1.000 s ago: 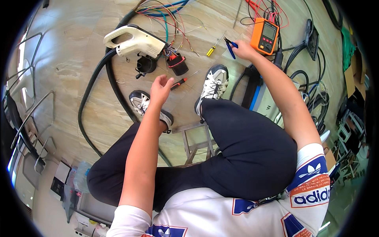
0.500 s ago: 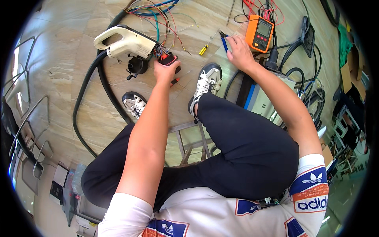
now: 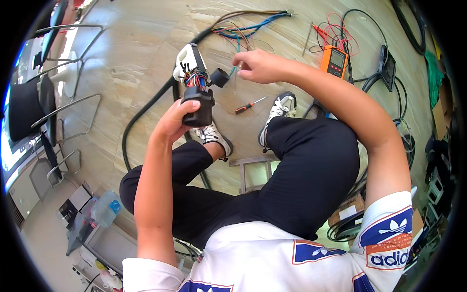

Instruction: The person manipulates internal wires inside a disassembled EV charging handle, using pliers to pull and arrange various colored wires and handling them by hand.

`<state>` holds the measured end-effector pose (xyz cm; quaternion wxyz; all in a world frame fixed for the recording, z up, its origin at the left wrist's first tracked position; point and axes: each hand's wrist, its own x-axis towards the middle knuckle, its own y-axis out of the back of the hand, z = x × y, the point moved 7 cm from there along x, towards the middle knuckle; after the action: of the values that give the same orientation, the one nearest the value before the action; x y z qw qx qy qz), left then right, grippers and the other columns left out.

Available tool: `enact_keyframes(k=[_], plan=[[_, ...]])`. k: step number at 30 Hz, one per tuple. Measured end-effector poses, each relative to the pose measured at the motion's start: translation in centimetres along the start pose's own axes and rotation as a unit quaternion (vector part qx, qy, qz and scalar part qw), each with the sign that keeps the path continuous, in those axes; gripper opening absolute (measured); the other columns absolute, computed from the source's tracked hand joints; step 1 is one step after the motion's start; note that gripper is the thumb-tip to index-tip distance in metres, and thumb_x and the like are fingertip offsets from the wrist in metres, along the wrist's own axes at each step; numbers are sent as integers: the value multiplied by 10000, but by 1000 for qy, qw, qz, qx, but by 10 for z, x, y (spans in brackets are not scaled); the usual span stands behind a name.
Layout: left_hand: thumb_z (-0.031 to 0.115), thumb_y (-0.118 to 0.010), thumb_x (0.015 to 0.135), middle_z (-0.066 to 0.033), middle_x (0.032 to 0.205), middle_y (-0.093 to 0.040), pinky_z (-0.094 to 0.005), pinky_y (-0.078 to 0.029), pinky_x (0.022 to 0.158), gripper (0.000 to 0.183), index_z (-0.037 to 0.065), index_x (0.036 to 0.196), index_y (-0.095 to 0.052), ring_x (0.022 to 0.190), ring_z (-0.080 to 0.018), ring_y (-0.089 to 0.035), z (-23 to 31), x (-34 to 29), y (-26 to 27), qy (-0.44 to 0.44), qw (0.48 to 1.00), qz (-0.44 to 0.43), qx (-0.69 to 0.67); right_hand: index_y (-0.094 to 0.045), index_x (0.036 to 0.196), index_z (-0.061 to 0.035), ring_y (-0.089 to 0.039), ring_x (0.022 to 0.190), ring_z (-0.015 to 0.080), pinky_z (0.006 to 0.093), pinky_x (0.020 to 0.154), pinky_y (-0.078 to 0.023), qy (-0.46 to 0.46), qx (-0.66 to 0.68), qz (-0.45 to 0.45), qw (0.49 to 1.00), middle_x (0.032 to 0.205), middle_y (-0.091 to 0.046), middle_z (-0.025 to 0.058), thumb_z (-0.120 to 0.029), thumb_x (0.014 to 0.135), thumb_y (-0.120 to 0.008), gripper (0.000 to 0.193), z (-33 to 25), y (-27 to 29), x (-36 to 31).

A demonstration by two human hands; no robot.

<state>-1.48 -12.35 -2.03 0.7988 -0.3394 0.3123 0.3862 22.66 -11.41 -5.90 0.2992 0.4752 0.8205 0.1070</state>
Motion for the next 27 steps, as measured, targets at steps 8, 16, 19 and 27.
enact_keyframes(k=[8, 16, 19, 27], plan=[[476, -820, 722, -132, 1106, -689, -319, -594, 795, 857, -48, 1339, -539, 921, -182, -702, 36, -173, -4, -83, 994, -76, 17, -508, 1441, -89, -559, 1303, 371, 448, 1094, -474, 215, -174, 188, 942, 1367, -604, 200, -54, 836, -703, 637, -180, 2, -29], [431, -925, 640, -211, 1187, -616, -449, -614, 706, 1006, -35, 1398, -454, 898, -339, -706, 23, -294, 5, -50, 995, -89, 8, -624, 1150, -95, -612, 1200, 344, 457, 1040, -487, 373, -174, 201, 889, 1189, -680, 121, -10, 779, -761, 404, -277, -22, -19], [519, -872, 692, -243, 1192, -627, -441, -613, 624, 1022, -44, 1429, -443, 818, -335, -717, 13, -323, 24, -61, 997, -54, 10, -613, 1057, -89, -668, 1008, 371, 467, 875, -513, 371, -167, 124, 905, 959, -696, 135, -13, 757, -760, 343, -288, -36, -25], [823, -502, 903, -238, 1196, -657, -350, -517, 610, 1027, -30, 1471, -439, 846, -258, -678, 10, -411, 24, -341, 926, -34, -155, -637, 1272, -96, -711, 930, 391, 419, 817, -554, 288, -14, 20, 957, 995, -746, 184, -36, 681, -757, 606, -311, -62, -88]])
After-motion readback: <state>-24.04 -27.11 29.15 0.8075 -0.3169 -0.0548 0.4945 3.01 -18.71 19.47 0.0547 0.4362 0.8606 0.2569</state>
